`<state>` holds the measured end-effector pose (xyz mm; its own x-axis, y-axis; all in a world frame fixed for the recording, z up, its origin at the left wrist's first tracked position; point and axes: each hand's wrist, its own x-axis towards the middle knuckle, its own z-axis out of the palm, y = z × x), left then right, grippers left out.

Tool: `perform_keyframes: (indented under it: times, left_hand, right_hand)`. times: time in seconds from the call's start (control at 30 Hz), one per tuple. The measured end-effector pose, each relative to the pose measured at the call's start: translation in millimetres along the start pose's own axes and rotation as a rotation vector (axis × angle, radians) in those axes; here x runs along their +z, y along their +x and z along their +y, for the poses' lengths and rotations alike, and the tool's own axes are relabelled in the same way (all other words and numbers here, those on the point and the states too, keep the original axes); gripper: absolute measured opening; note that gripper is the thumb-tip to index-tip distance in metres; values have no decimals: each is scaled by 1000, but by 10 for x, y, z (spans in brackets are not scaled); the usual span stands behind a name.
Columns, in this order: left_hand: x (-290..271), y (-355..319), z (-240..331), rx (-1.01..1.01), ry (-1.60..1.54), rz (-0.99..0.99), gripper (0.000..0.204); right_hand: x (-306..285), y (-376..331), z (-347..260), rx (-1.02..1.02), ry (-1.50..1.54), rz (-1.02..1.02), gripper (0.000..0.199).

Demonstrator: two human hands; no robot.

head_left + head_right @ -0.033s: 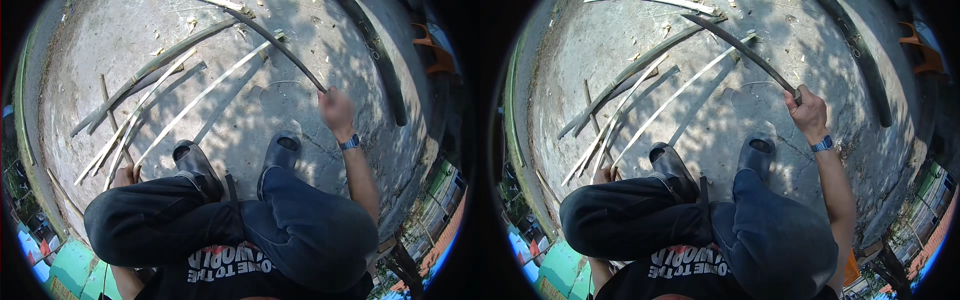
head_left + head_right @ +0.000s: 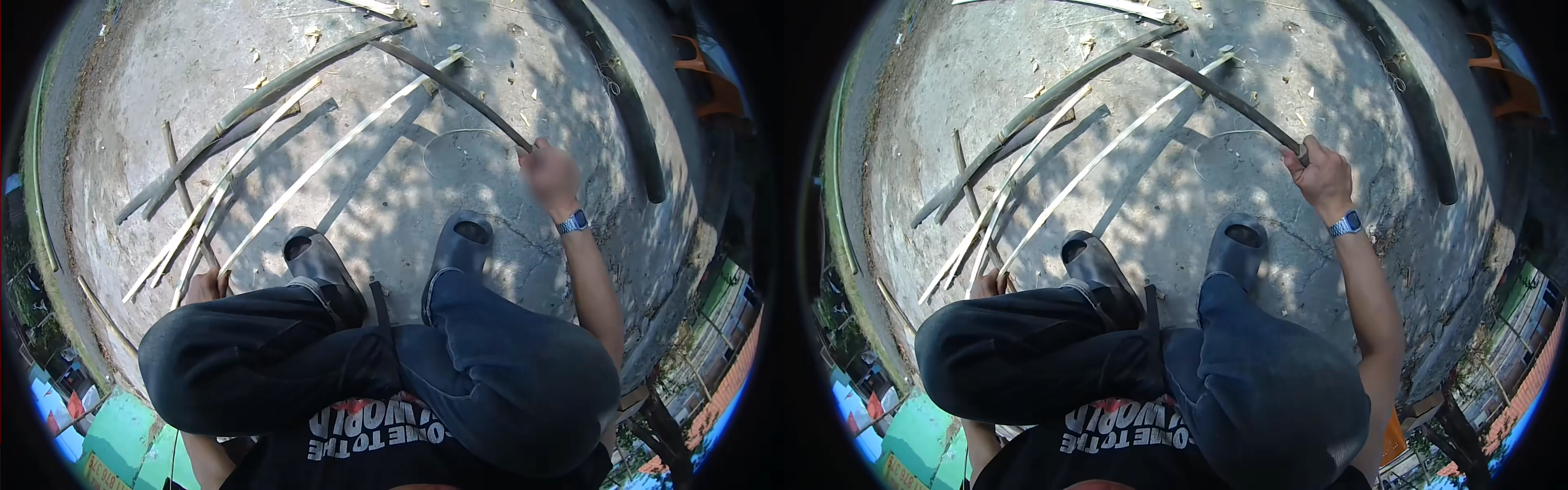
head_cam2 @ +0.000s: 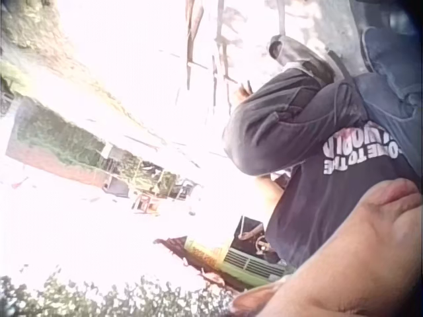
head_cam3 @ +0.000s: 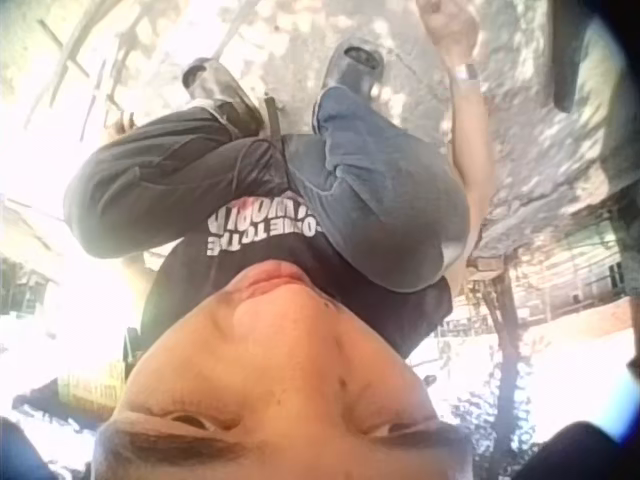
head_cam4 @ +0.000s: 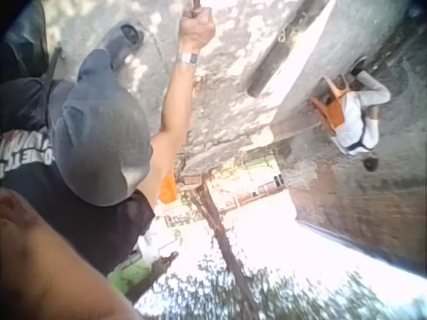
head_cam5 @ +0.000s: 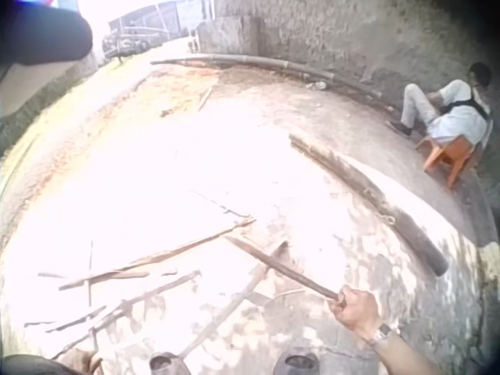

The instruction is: The person scrapes and trims bamboo strips using a large knife, handling several strips one at a time while sitting outdoors.

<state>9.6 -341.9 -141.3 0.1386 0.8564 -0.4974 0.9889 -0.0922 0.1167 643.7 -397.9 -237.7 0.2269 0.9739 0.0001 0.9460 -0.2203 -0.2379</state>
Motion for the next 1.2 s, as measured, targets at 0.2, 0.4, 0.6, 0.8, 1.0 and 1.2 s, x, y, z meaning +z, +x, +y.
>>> perform_keyframes:
  times: [0.2, 0.4, 0.6, 0.8, 1.0, 1.2]
  left_hand:
    - [112, -8, -504, 15, 11, 34, 33]
    - [-15, 85, -379, 56, 15, -13, 32]
    - [126, 166, -478, 185, 64, 98, 32]
    - [-139, 53, -293, 136, 81, 120, 32]
    - [-1, -69, -705, -51, 34, -49, 33]
    - [130, -183, -327, -100, 256, 158, 28]
  right_hand:
    - [-72, 614, -65, 143, -96, -102, 55]
    - [92, 372, 52, -124, -2, -4, 55]
    - [-51, 734, -5, 161, -121, -89, 58]
    - [42, 525, -244, -88, 21, -52, 51]
    - [-94, 1039, 1018, 448, -119, 25, 66]
    - [-377, 445, -345, 199, 168, 69, 57]
